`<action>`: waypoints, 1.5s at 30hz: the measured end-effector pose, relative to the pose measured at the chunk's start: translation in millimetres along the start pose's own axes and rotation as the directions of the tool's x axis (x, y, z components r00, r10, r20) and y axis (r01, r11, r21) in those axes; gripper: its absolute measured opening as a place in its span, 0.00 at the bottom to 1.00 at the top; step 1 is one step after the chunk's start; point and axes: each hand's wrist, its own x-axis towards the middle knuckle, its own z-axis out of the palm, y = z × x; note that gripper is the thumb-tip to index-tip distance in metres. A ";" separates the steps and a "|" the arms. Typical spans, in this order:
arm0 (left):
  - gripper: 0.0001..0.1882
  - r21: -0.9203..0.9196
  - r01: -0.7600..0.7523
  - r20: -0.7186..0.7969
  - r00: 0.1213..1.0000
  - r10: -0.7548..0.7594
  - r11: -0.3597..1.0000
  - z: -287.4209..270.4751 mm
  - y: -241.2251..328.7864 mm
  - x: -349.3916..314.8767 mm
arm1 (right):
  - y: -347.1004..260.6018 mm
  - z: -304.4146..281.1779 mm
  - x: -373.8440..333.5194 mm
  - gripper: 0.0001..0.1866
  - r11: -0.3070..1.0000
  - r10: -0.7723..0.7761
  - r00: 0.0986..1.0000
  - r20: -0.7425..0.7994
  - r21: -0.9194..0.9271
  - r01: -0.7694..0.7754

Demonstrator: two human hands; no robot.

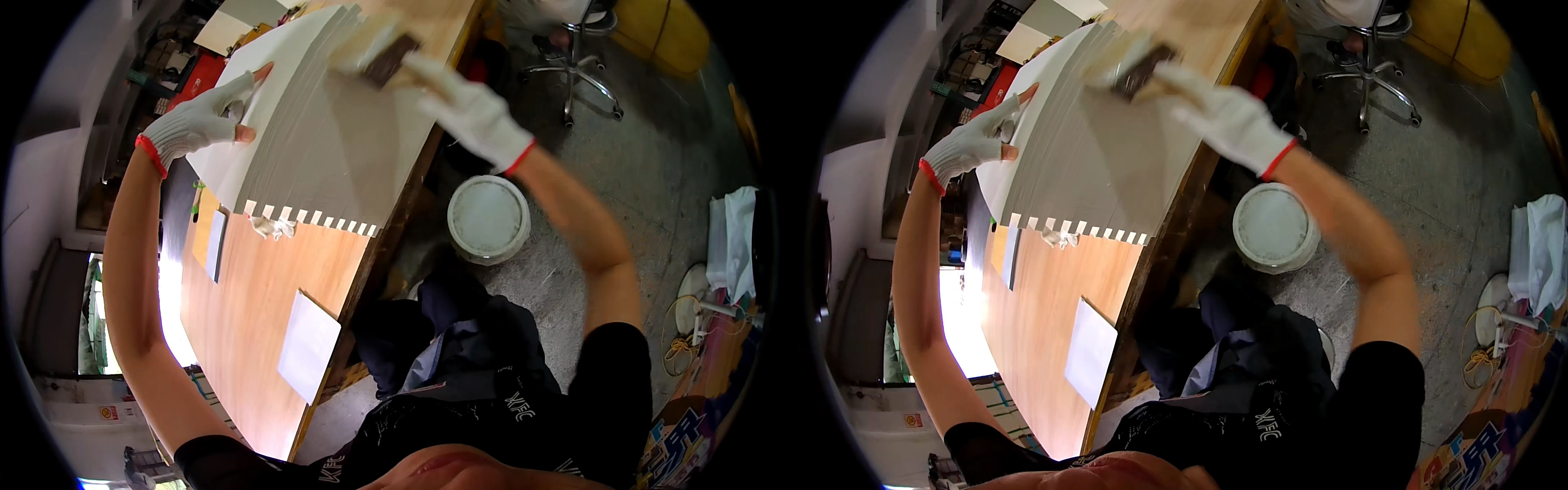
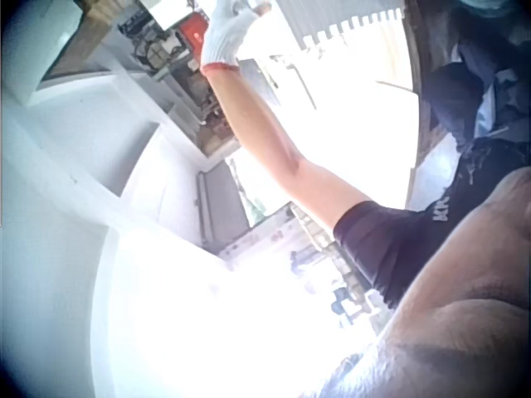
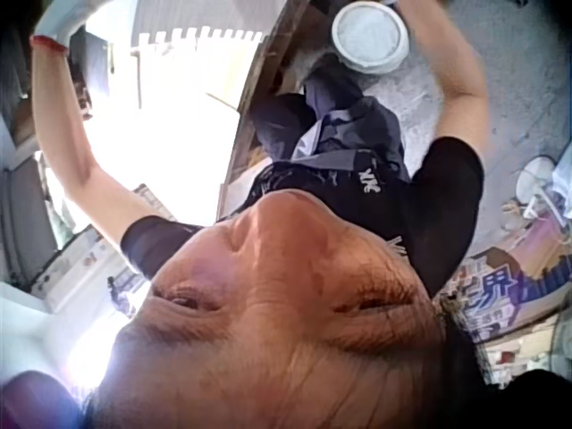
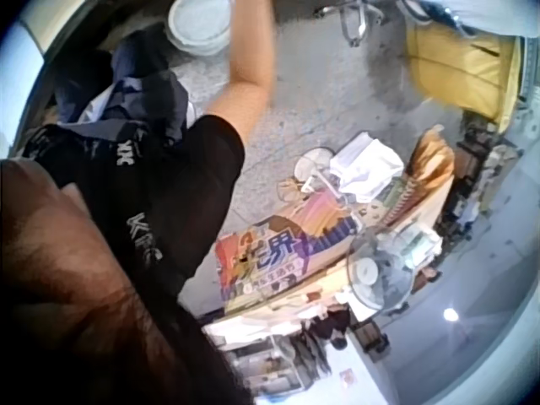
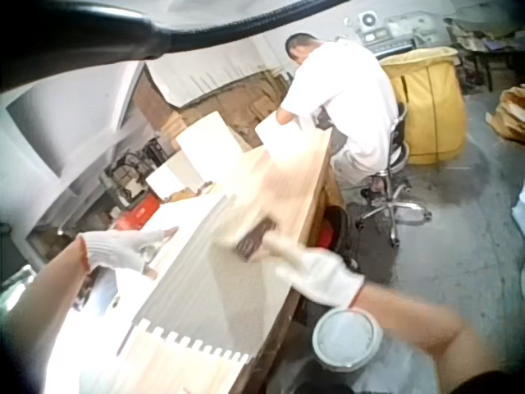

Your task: The person applies glue to the spine of a white notebook using a brush, then presses a blue cover onto the glued spine. They repeat this process for multiple notebooks, stacking the finished items on the table.

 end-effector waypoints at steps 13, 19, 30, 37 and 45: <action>0.54 -0.045 -0.035 -0.009 0.999 0.034 0.998 3.7 -8.3 0.7 | 44.1 57.5 -73.6 0.30 0.884 0.378 0.920 -0.105 0.335 -0.325; 0.56 -0.059 -0.010 0.009 1.000 0.011 0.998 -5.2 -3.1 4.2 | 36.3 119.7 -101.5 0.33 0.863 0.464 0.883 -0.076 0.263 -0.431; 0.57 -0.069 -0.063 -0.021 0.998 0.062 0.996 -0.7 -6.7 6.1 | -19.5 99.0 -83.4 0.36 0.500 0.683 0.719 0.129 0.634 -0.589; 0.60 -0.112 -0.107 -0.093 0.991 0.097 0.988 8.9 -25.7 4.7 | -11.9 76.4 -83.7 0.35 0.488 0.668 0.726 0.162 0.641 -0.592; 0.57 -0.133 -0.146 -0.088 0.987 0.135 0.980 10.7 -46.1 16.3 | -138.0 148.0 -173.9 0.39 0.186 0.610 0.604 0.513 0.648 -0.739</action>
